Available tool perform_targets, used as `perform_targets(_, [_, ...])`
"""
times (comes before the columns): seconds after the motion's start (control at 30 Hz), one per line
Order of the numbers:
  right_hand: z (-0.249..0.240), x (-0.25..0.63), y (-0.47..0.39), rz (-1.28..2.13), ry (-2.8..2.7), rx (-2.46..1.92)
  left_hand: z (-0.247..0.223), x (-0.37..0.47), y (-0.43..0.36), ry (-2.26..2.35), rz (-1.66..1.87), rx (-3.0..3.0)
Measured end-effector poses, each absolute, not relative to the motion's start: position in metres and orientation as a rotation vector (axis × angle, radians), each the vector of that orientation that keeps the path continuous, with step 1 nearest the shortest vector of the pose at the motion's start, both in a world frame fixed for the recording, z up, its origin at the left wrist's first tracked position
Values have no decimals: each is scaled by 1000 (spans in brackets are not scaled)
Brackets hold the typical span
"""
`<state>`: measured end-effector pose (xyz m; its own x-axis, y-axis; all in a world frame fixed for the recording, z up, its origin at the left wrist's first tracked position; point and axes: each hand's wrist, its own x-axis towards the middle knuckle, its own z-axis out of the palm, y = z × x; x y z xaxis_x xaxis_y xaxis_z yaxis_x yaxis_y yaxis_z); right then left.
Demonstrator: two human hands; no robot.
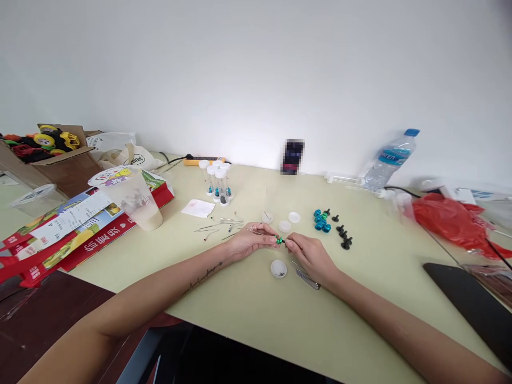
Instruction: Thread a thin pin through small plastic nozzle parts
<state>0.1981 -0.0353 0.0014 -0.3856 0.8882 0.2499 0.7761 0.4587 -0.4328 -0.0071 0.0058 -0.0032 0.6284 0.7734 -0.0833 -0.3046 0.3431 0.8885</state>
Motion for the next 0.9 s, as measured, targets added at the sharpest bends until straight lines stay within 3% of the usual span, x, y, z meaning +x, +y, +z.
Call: perform_targets(0.9, [-2,201,-35,315,-2287,-1334,-4,-9,6,525,698,1000])
